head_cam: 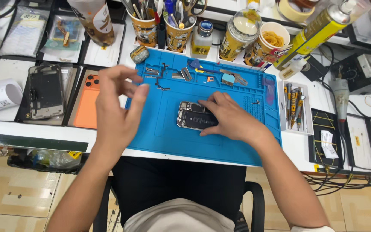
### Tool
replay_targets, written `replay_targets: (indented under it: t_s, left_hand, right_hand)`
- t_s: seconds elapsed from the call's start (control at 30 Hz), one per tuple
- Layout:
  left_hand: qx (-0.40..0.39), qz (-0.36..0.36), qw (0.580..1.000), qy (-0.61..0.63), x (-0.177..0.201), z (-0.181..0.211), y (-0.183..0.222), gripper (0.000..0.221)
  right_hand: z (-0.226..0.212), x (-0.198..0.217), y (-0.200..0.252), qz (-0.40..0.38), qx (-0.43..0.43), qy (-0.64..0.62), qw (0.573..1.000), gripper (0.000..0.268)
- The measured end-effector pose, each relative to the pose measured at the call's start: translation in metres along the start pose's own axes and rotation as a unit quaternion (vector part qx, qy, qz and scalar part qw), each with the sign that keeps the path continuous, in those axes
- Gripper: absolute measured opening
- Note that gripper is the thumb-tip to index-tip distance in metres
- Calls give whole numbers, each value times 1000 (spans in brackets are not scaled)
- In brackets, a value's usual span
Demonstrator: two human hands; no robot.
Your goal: The person disassembles a smartphone on a blue work mat, using a screwdriver to remove screws and a plastic tool to pry open the device. They disconnect internal components and remove the screen assembly, placing parts on the mat.
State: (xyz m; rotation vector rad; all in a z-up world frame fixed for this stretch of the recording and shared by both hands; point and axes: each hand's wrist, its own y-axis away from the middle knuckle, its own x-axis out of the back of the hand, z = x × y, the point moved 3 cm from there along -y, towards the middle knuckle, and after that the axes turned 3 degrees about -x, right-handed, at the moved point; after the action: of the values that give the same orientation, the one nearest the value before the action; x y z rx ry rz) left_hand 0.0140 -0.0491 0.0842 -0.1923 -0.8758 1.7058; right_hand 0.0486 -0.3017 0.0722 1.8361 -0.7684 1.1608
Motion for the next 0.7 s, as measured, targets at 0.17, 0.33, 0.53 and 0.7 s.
replay_targets:
  t_s: [0.17, 0.33, 0.53, 0.7]
  left_hand:
    - [-55, -11, 992, 113, -32, -22, -75, 33]
    - [36, 56, 977, 202, -66, -52, -105, 36]
    - [182, -142, 938, 259, -127, -54, -52, 61]
    - [249, -191, 899, 307, -144, -62, -30, 50]
  right_hand:
    - [-3, 2, -1, -25, 31, -23, 999, 80]
    - [15, 29, -15, 100, 2, -217, 971, 89]
    - [57, 9, -61, 301, -25, -567, 766, 84]
    - [47, 7, -44, 254, -61, -571, 779, 66]
